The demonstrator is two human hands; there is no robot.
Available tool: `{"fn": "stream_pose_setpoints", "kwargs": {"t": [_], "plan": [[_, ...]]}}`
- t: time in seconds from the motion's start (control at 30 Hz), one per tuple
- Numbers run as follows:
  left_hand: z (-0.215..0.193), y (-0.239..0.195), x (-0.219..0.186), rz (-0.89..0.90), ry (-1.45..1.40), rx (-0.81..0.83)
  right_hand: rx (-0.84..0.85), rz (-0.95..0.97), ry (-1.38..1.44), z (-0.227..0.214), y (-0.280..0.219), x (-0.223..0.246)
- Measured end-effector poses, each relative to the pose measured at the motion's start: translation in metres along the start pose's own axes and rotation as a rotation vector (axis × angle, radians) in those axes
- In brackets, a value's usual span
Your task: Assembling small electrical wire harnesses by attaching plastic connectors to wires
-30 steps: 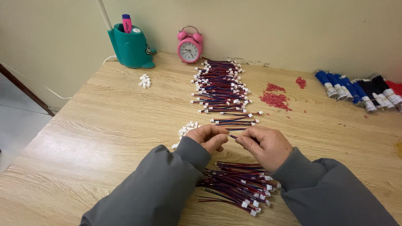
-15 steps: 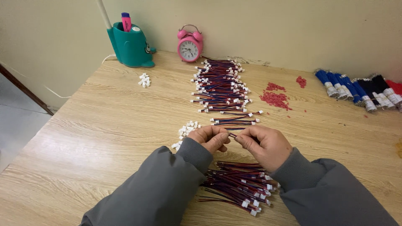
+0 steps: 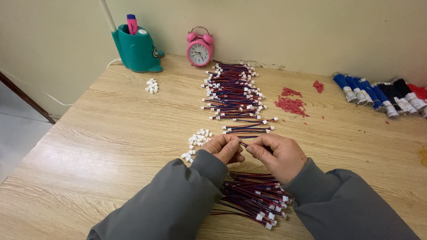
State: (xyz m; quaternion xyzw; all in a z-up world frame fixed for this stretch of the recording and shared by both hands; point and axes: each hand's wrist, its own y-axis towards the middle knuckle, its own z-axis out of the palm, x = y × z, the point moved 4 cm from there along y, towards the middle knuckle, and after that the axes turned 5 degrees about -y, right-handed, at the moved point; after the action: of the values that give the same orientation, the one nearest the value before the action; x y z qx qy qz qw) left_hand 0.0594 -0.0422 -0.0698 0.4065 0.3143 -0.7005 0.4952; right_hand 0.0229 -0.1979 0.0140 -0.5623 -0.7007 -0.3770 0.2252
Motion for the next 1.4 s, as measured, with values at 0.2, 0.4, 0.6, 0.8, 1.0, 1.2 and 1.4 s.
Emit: {"fn": "stream_pose_setpoints", "kwargs": {"t": [0.2, 0.4, 0.6, 0.8, 1.0, 1.2, 1.4], "plan": [[0.002, 0.002, 0.011, 0.018, -0.12, -0.032, -0.042, 0.087, 0.239, 0.006, 0.001, 0.003], [0.015, -0.019, -0.031, 0.246, 0.109, -0.084, -0.111, 0.106, 0.286, 0.005, 0.0, 0.0], [0.024, -0.03, -0.049, 0.501, 0.451, -0.072, -0.063, 0.016, 0.071, 0.003, -0.001, 0.008], [0.012, -0.019, -0.026, 0.364, 0.438, -0.08, -0.092, -0.122, -0.122, 0.005, -0.002, 0.002], [-0.043, 0.007, -0.027, 0.33, 0.398, -0.074, -0.104, -0.127, -0.102, 0.007, -0.006, 0.011], [-0.126, -0.008, -0.087, 0.287, 0.881, -0.277, -0.09, -0.111, -0.062, 0.007, -0.006, 0.012], [-0.09, 0.01, -0.063, 0.343, 1.281, -0.205, -0.057, -0.085, -0.127, 0.012, -0.012, 0.017]]}}
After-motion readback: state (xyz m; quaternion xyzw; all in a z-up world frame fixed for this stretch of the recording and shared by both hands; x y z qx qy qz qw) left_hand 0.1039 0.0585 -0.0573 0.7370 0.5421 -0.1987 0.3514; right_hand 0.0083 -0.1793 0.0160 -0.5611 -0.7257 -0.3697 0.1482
